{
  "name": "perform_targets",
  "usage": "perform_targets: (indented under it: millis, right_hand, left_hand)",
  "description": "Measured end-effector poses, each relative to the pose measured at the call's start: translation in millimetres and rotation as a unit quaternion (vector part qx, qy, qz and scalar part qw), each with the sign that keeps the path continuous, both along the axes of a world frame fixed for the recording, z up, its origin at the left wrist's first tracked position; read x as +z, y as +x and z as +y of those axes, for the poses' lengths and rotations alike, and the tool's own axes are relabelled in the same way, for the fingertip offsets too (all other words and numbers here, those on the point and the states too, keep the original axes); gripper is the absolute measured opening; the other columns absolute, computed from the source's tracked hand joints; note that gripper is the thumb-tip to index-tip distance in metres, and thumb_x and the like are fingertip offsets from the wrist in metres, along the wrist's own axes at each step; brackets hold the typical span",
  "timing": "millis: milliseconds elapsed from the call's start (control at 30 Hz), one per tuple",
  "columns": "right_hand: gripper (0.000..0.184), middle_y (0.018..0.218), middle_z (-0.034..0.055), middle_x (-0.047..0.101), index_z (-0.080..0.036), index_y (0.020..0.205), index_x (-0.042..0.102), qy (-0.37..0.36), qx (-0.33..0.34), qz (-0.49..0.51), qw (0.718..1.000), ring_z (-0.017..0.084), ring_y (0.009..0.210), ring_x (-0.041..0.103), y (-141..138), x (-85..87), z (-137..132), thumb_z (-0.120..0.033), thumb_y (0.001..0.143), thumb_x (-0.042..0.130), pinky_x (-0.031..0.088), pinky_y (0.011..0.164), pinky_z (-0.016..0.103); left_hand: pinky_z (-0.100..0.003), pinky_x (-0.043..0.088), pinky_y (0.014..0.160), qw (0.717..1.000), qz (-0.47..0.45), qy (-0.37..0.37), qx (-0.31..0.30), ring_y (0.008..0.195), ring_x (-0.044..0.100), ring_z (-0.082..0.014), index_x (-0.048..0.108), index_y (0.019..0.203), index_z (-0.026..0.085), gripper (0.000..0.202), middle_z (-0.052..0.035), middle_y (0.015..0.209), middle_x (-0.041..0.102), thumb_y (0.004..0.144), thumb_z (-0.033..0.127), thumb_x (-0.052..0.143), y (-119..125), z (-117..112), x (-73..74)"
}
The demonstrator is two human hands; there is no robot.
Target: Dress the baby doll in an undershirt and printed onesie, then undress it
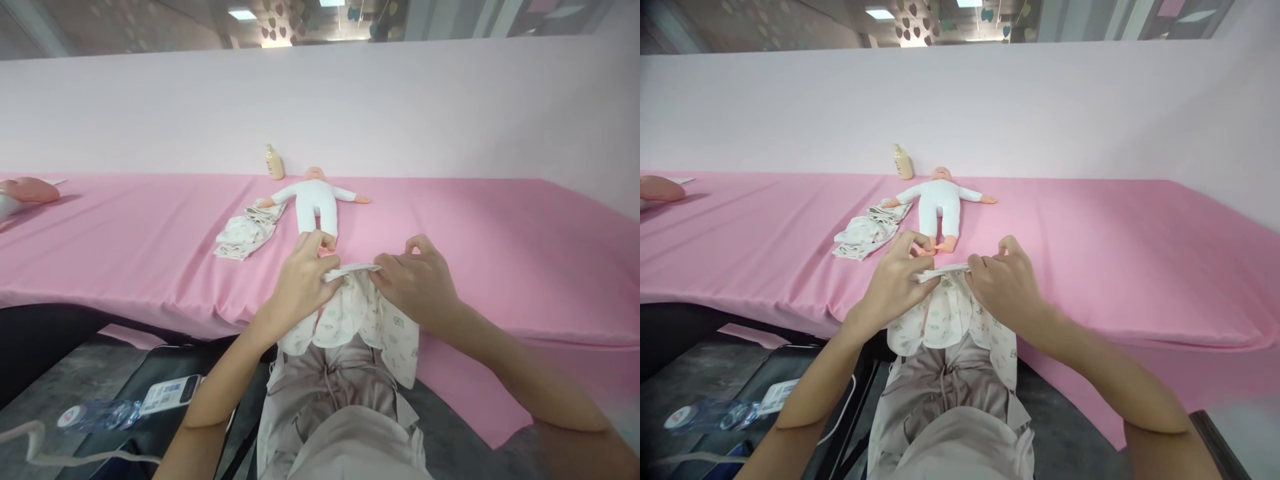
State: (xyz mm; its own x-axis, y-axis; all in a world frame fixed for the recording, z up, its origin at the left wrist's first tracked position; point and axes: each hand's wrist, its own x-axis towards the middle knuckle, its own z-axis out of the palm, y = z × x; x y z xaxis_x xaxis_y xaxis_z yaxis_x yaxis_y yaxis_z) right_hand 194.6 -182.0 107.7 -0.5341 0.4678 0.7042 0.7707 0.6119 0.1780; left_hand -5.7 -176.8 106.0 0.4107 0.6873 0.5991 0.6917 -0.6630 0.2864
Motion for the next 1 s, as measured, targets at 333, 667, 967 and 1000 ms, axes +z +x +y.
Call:
perform_targets:
  millis: [333, 667, 967, 1000]
  right_hand:
    - [0.023, 0.054, -0.0035, 0.043, -0.021, 0.061, 0.041, 0.022, -0.039, 0.216, 0.975, 0.010, 0.048, 0.035, -41, -58.8, -16, -0.009, 0.077, 0.053, 0.029, 0.048, 0.024]
    - [0.037, 0.105, 0.0093, 0.059, -0.020, 0.114, 0.050, -0.275, 0.079, 0.348, 0.893, 0.019, 0.093, 0.060, -26, -61.0, -68, -0.021, 0.078, 0.058, 0.051, 0.074, 0.031]
    - [0.028, 0.106, 0.0040, 0.060, -0.025, 0.102, 0.049, -0.353, 0.154, 0.479, 0.789, 0.012, 0.077, 0.062, -10, -50.7, -59, -0.020, 0.077, 0.061, 0.051, 0.058, 0.023]
    - [0.032, 0.111, 0.0043, 0.057, -0.026, 0.103, 0.046, -0.351, 0.164, 0.499, 0.775, 0.011, 0.075, 0.062, -15, -53.2, -58, -0.021, 0.077, 0.063, 0.050, 0.057, 0.022]
  left_hand:
    - [-0.018, 0.025, 0.046, 0.744, -0.449, -0.483, -0.108, 0.047, 0.034, -0.0059, 0.036, 0.069, 0.020, 0.022, 0.0082, 0.055, 0.036, 0.069, 0.017, 0.058, 26, 0, -42.0]
    - [-0.031, 0.047, 0.078, 0.607, -0.604, -0.481, -0.187, 0.082, 0.059, -0.0163, 0.046, 0.121, 0.020, 0.041, -0.0070, 0.094, 0.061, 0.082, 0.029, 0.054, 31, -77, -62.3]
    - [-0.032, 0.045, 0.085, 0.912, -0.280, -0.263, -0.145, 0.097, 0.056, -0.0202, 0.060, 0.100, 0.019, 0.028, -0.0085, 0.107, 0.059, 0.073, 0.021, 0.067, 14, -48, -46.2]
    - [-0.029, 0.046, 0.080, 0.906, -0.270, -0.281, -0.162, 0.090, 0.057, -0.0182, 0.061, 0.094, 0.018, 0.019, -0.0071, 0.099, 0.061, 0.076, 0.021, 0.063, 15, -43, -44.9]
